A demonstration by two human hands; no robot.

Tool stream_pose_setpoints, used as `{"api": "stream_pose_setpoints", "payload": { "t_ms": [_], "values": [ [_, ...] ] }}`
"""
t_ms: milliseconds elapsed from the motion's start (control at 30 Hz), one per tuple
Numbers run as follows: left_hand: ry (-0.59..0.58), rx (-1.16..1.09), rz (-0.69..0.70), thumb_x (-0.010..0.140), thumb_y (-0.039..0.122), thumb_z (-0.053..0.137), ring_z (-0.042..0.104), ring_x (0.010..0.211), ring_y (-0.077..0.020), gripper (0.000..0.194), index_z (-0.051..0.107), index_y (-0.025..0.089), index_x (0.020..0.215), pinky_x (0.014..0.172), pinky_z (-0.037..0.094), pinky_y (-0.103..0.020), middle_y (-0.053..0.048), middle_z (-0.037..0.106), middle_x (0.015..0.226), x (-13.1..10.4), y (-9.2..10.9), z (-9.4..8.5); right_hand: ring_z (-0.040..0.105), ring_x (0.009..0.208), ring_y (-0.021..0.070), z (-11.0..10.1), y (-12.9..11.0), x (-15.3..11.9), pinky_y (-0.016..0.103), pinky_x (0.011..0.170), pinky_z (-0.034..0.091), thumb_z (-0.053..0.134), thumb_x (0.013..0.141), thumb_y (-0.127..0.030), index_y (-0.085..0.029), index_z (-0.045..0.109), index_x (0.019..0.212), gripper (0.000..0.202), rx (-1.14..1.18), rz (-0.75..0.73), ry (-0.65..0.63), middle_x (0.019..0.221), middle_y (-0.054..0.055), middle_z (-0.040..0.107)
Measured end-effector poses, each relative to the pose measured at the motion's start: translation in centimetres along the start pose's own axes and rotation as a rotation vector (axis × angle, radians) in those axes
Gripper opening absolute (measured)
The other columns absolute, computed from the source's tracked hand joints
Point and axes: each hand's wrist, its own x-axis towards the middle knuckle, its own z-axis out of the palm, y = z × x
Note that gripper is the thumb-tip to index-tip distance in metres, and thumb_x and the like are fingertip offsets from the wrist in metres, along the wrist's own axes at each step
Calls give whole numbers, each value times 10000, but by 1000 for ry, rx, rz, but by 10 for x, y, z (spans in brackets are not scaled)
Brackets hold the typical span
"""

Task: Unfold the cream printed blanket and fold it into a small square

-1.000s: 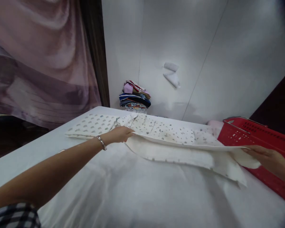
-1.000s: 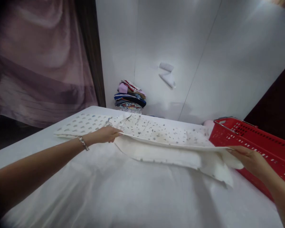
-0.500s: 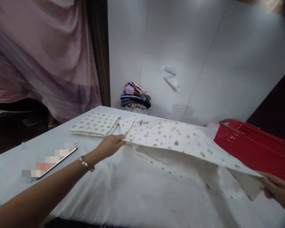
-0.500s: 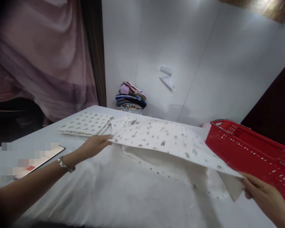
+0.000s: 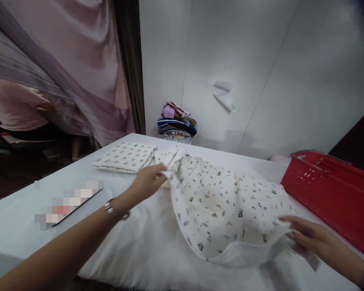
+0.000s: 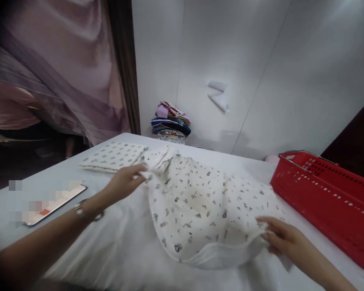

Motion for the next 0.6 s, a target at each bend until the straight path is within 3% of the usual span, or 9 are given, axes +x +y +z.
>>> {"api": "stream_pose_setpoints", "payload": {
  "t_ms": [67, 133, 200, 267, 333, 400, 467, 500, 600],
  "values": [
    [27, -119, 248, 793, 268, 508, 594, 804, -170, 147, 624, 198, 850, 746, 446, -281, -35, 663, 868, 18, 46, 28, 587, 596, 177, 26, -49, 25, 349, 614, 547, 617, 726, -487, -275, 414, 1388, 724, 82, -88, -73, 697, 19, 612],
    [-94, -205, 493, 786, 233, 534, 589, 828, -172, 119, 615, 186, 859, 775, 454, -291, -42, 655, 843, 25, 94, 57, 570, 562, 146, 55, -83, 49, 309, 585, 524, 625, 749, -429, -250, 181, 1481, 875, 129, -196, -169, 695, -10, 608],
    [-259, -317, 687, 780, 189, 528, 594, 830, -168, 123, 606, 190, 875, 788, 462, -287, -35, 655, 833, 22, 128, 78, 593, 630, 148, 80, -98, 68, 293, 625, 518, 658, 737, -390, -240, 233, 1466, 857, 151, -350, -184, 757, 5, 637],
    [-310, -482, 672, 779, 173, 523, 601, 907, -166, 294, 557, 205, 1069, 830, 466, -282, -37, 660, 932, 14, 138, 87, 599, 659, 158, 96, -99, 79, 285, 633, 510, 636, 760, -372, -202, 489, 1320, 603, 145, -446, -212, 734, 24, 644],
    [-276, -601, 498, 821, 226, 506, 606, 936, -155, 409, 455, 227, 1227, 846, 472, -279, -33, 655, 989, 7, 123, 90, 584, 601, 154, 103, -91, 81, 273, 581, 494, 557, 816, -359, -159, 649, 1074, 339, 147, -415, -282, 638, 23, 619],
    [-175, -565, 229, 864, 316, 473, 611, 921, -153, 405, 426, 235, 1258, 841, 479, -292, -35, 648, 999, 2, 90, 93, 556, 530, 135, 102, -83, 76, 251, 518, 462, 495, 842, -320, -149, 669, 976, 279, 174, -319, -340, 587, 8, 591],
    [-97, -344, -41, 839, 400, 515, 588, 1003, -194, 441, 455, 224, 1238, 869, 470, -332, -72, 601, 1129, -3, 51, 101, 552, 518, 127, 94, -79, 67, 236, 489, 443, 511, 809, -266, -167, 654, 1024, 276, 190, -255, -358, 604, -2, 600],
    [-104, -209, -128, 780, 440, 587, 535, 1113, -236, 552, 441, 218, 1264, 910, 451, -360, -96, 533, 1253, -5, 33, 108, 557, 526, 130, 90, -79, 62, 235, 482, 441, 528, 785, -245, -180, 646, 1050, 298, 188, -244, -357, 628, 0, 615],
    [-201, 79, -251, 662, 475, 690, 381, 1280, -297, 783, 387, 210, 1333, 973, 406, -392, -124, 360, 1428, -10, -8, 132, 594, 597, 163, 77, -88, 56, 260, 501, 468, 579, 733, -256, -200, 663, 1030, 314, 175, -277, -302, 742, 37, 667]
  ]
}}
